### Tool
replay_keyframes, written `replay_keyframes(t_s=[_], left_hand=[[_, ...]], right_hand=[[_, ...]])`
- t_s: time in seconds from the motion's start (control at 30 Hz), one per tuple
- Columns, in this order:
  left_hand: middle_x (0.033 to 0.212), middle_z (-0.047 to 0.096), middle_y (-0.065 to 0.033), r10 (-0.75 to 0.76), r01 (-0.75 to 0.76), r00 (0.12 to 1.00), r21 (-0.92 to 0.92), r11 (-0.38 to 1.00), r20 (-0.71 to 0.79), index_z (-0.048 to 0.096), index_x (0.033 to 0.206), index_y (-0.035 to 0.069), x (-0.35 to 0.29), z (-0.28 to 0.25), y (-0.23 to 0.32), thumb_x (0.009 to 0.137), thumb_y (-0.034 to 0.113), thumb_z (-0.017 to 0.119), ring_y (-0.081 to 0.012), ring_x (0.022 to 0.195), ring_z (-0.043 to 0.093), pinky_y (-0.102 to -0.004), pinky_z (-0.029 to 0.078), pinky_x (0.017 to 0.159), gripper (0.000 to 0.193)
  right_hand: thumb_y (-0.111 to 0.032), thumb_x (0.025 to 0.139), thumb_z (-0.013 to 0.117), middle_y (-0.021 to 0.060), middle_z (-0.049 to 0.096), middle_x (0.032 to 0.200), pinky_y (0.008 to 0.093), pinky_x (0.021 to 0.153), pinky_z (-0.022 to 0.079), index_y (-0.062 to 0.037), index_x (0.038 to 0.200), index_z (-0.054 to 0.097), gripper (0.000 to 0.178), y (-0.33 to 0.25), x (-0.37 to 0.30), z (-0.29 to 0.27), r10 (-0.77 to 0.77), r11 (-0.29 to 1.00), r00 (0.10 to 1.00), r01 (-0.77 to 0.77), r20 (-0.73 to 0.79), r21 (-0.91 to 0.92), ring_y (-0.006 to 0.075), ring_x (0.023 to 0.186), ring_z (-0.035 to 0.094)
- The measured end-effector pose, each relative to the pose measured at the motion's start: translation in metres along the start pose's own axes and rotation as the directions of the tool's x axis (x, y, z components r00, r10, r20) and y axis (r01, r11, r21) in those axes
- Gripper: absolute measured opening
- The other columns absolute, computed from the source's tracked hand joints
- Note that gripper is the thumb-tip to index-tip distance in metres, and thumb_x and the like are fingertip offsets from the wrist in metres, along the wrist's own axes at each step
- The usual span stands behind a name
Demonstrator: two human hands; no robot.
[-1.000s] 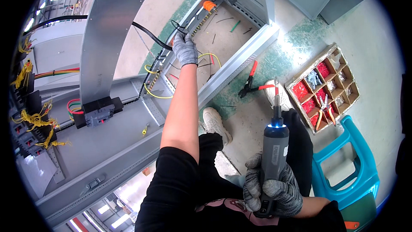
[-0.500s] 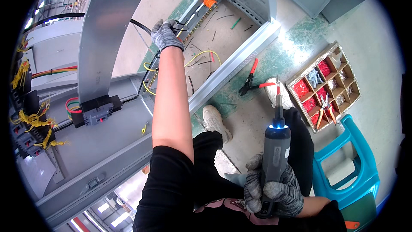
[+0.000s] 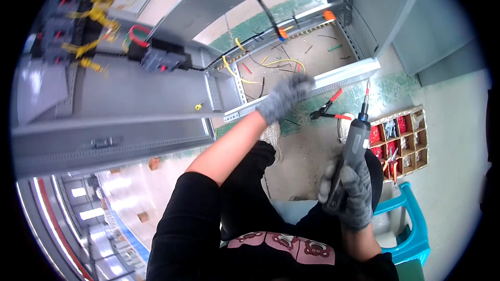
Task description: The person works inside an open electrical cabinet, stripping wire insulation with pliers, bending wire ends into loops, and securing connections with a screwdriver. They also use a crimping tool on wire ends and organize the wires within the cabinet.
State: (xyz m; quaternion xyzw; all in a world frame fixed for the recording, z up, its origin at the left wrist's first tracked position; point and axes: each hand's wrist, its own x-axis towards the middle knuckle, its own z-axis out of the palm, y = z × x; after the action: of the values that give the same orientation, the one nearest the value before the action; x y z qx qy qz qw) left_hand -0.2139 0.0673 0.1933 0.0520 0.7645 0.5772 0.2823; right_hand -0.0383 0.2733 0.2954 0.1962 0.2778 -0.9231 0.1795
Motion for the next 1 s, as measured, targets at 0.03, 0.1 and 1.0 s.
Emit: replay_keyframes(t_s=[0.03, 0.1, 1.0], left_hand=[[0.105, 0.061, -0.0034, 0.015, -0.005, 0.998, -0.142, 0.990, 0.068, 0.056, 0.119, 0.002, -0.037, 0.006, -0.006, 0.088, 0.032, 0.063, -0.0117, 0.095, 0.056, -0.0271, 0.047, 0.083, 0.044], [0.104, 0.062, -0.0054, -0.017, 0.068, 0.986, -0.308, 0.949, 0.165, 0.057, 0.117, 0.000, -0.089, 0.016, -0.002, 0.091, 0.036, 0.058, -0.0104, 0.093, 0.056, -0.0270, 0.047, 0.083, 0.044], [0.097, 0.064, -0.0029, -0.265, -0.199, 0.820, -0.686, 0.700, -0.508, 0.058, 0.111, 0.007, -0.097, -0.163, -0.176, 0.089, 0.019, 0.062, -0.0117, 0.083, 0.061, -0.0248, 0.051, 0.072, 0.025]], right_hand=[[-0.025, 0.086, 0.064, 0.0066, 0.055, 0.078, 0.0253, 0.052, 0.048, -0.0029, 0.118, 0.043, 0.044, 0.007, 0.000, 0.005, 0.007, 0.996, 1.000, -0.006, 0.011, -0.094, 0.0146, 0.060, 0.058], [-0.025, 0.087, 0.064, 0.0050, 0.056, 0.079, 0.0249, 0.053, 0.049, -0.0037, 0.118, 0.043, 0.043, 0.021, 0.000, 0.010, 0.007, 0.961, 1.000, -0.003, 0.011, -0.277, 0.0131, 0.060, 0.058], [-0.026, 0.091, 0.058, 0.0011, 0.053, 0.066, 0.0251, 0.041, 0.044, -0.0099, 0.099, 0.046, 0.021, 0.271, 0.227, 0.073, 0.273, 0.737, 0.961, -0.182, 0.040, -0.651, 0.0107, 0.047, 0.053]])
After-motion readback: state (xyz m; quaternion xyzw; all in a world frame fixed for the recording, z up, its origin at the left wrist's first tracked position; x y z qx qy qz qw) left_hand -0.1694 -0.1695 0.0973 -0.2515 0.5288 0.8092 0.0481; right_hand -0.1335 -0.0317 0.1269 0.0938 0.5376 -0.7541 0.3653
